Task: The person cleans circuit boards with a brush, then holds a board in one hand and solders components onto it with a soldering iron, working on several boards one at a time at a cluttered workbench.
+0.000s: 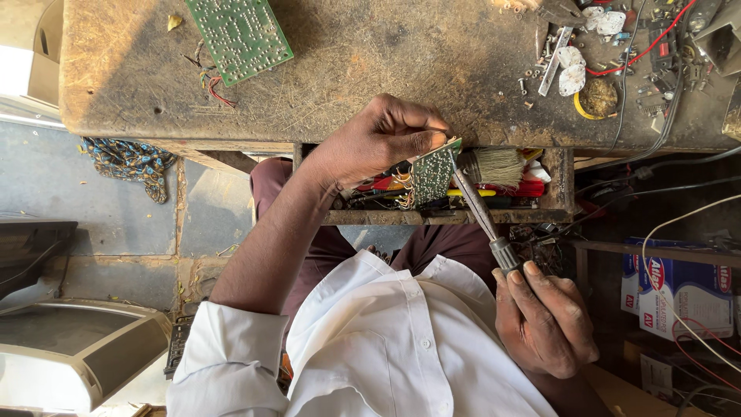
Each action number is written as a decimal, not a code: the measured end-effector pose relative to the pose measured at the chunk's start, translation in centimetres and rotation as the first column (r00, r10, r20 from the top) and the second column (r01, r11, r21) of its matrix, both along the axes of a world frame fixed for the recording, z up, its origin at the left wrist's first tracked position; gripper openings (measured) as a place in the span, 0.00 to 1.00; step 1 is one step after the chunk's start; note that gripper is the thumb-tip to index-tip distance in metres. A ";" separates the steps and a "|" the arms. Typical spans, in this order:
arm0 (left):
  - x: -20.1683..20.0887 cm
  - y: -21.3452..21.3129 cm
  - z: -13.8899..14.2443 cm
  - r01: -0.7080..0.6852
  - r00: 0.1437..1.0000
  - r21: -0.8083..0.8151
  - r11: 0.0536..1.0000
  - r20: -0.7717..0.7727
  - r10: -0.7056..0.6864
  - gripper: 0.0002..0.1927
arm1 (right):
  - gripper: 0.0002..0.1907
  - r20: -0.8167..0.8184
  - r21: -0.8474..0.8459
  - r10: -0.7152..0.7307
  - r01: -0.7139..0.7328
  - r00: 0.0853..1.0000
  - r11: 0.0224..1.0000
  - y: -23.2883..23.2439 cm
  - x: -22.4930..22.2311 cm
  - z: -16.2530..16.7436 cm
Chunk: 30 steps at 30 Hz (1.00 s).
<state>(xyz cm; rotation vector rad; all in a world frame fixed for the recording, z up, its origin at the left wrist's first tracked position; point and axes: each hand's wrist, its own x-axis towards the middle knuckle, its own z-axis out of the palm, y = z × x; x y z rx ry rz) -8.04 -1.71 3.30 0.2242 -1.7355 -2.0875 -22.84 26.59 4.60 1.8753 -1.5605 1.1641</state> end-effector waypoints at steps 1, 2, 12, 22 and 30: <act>0.0 -0.1 0.1 0.013 1.000 -0.033 0.999 -0.011 -0.014 0.09 | 0.16 0.004 -0.006 0.002 -0.002 1.000 1.000 0.0 0.0 0.0; 0.0 -0.1 0.2 0.014 1.000 -0.044 0.999 -0.011 -0.014 0.09 | 0.16 0.009 -0.013 0.004 -0.004 1.000 1.000 0.0 0.0 -0.1; -0.5 -0.4 0.6 0.033 0.993 -0.221 0.975 0.114 -0.008 0.11 | 0.16 0.015 -0.004 0.003 -0.003 1.000 1.000 -0.1 -0.3 -0.1; -1.5 1.6 0.2 -0.175 0.984 -0.216 0.960 -0.022 0.175 0.14 | 0.13 0.165 0.031 -0.179 0.176 0.970 0.984 2.9 -3.3 -1.3; -1.8 0.8 -0.3 -0.247 0.968 -0.057 0.967 -0.068 0.243 0.16 | 0.07 0.158 0.091 -0.431 0.421 0.889 0.902 4.6 -8.7 -1.3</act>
